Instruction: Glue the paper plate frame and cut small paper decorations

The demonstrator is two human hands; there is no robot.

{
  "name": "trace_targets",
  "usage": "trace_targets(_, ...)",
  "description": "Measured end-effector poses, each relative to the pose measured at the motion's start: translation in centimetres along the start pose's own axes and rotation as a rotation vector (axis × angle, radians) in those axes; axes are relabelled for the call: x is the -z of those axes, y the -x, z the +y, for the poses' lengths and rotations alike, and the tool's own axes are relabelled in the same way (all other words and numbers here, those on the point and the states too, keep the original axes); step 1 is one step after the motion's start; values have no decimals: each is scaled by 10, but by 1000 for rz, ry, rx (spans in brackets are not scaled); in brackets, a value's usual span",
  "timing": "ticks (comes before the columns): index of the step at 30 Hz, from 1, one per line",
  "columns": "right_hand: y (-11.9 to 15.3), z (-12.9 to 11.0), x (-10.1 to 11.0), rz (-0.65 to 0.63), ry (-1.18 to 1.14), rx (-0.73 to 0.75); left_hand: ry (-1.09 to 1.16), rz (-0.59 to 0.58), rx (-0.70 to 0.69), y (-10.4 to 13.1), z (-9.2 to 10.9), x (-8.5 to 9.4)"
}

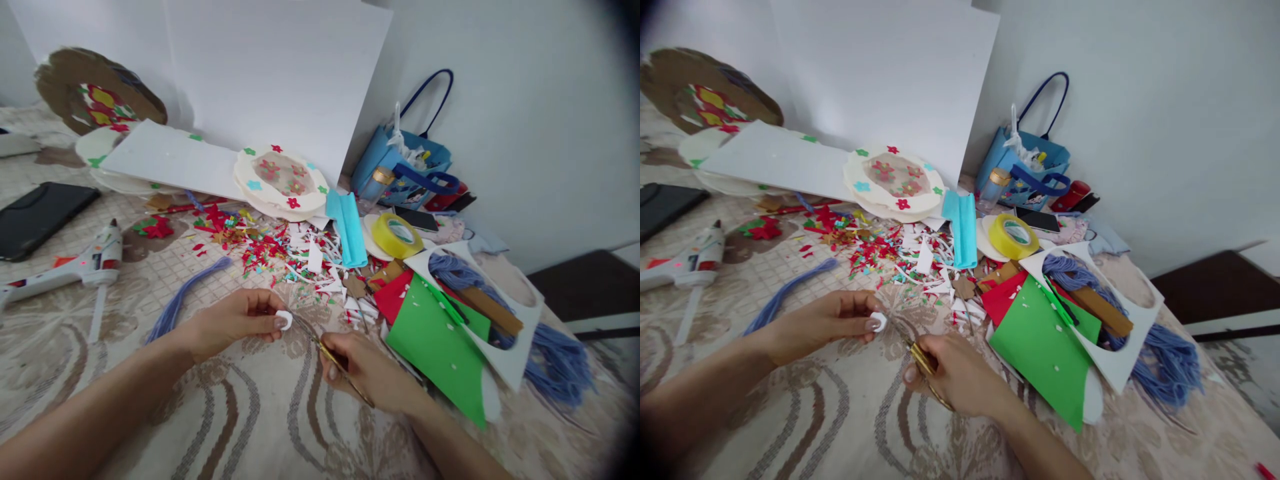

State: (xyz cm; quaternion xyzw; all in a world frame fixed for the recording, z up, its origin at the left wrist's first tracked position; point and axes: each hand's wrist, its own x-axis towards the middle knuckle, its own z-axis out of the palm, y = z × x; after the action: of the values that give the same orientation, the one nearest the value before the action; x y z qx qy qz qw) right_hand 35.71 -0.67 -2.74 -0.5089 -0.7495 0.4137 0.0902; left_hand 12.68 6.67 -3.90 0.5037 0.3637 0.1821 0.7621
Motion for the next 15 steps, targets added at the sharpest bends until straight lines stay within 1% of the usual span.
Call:
trace_targets(6,0,-1,1,0,17,2,17,0,11,1,1,-1)
trace_targets(15,1,-1,3,-21,38,0,-43,2,-6,-1,-3,1)
